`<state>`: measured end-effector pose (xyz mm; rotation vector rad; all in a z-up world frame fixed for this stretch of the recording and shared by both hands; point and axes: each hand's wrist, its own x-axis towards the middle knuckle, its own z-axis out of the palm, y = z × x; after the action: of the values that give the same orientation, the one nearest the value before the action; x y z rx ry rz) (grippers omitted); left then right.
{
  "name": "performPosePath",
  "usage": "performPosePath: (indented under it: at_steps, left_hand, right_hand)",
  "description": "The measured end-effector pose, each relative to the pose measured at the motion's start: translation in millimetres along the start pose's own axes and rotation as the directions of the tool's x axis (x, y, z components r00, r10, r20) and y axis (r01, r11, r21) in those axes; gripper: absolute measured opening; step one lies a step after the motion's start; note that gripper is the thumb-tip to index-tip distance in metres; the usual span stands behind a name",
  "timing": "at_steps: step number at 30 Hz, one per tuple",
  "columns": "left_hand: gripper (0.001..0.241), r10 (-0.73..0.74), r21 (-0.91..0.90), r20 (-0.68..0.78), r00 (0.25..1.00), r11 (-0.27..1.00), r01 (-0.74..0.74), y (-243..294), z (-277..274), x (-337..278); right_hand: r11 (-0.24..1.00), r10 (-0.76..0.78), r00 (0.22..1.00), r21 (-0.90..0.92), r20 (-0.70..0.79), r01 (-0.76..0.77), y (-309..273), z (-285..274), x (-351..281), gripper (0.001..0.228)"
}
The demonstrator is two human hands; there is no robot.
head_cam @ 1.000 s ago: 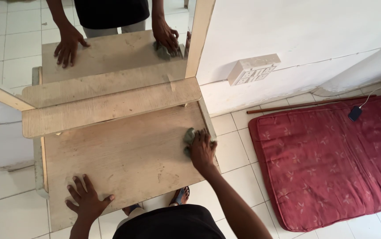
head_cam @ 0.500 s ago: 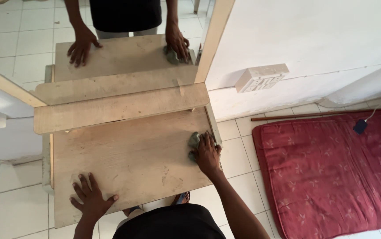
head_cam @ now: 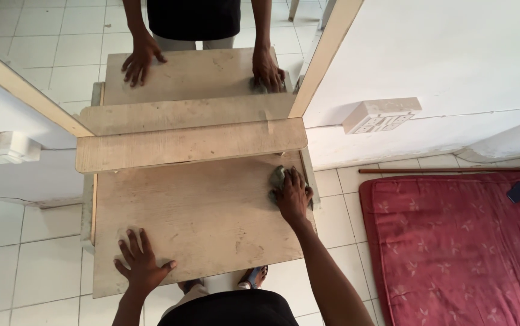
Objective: The person wipes the surface of a wooden dressing table with a cloth. The person uses a green cloth to clean the top and lower shelf of the furniture, moving the cloth back and forth across the surfaces.
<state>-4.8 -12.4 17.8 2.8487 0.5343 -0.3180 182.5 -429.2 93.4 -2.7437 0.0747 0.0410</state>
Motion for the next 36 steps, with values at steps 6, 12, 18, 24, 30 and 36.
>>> performPosePath:
  at_steps: [6, 12, 18, 24, 30, 36]
  left_hand:
    - [0.150, 0.052, 0.013, -0.043, 0.998, 0.999, -0.051, -5, 13, 7]
    - [0.153, -0.008, -0.047, 0.080, 0.997, 0.999, 0.012, -2, 1, 4]
    - [0.149, -0.007, -0.005, 0.164, 0.986, 1.000, 0.008, -1, -8, 5]
    - [0.137, 0.064, 0.063, 0.118, 0.991, 0.995, -0.072, -13, -17, -1]
    - [0.124, 0.209, 0.002, -0.026, 0.977, 0.978, -0.209, -22, -42, -8]
    - [0.107, 0.256, 0.027, 0.085, 0.963, 0.965, -0.259, -40, -47, -5]
  right_hand:
    - [0.997, 0.016, 1.000, 0.072, 0.024, -0.018, -22, -8, -70, 0.076]
    - [0.975, -0.145, 0.988, 0.163, -0.046, 0.151, -40, -9, -134, 0.068]
    - [0.957, -0.237, 0.969, 0.158, -0.068, 0.245, -28, 9, -116, 0.066]
    - [0.962, -0.155, 0.981, 0.208, -0.119, 0.178, -62, 19, -53, 0.062]
    - [0.987, 0.082, 0.980, 0.151, -0.182, -0.055, -130, 71, -18, 0.066]
    - [0.969, -0.062, 0.987, 0.230, -0.149, 0.096, -198, 111, -84, 0.081]
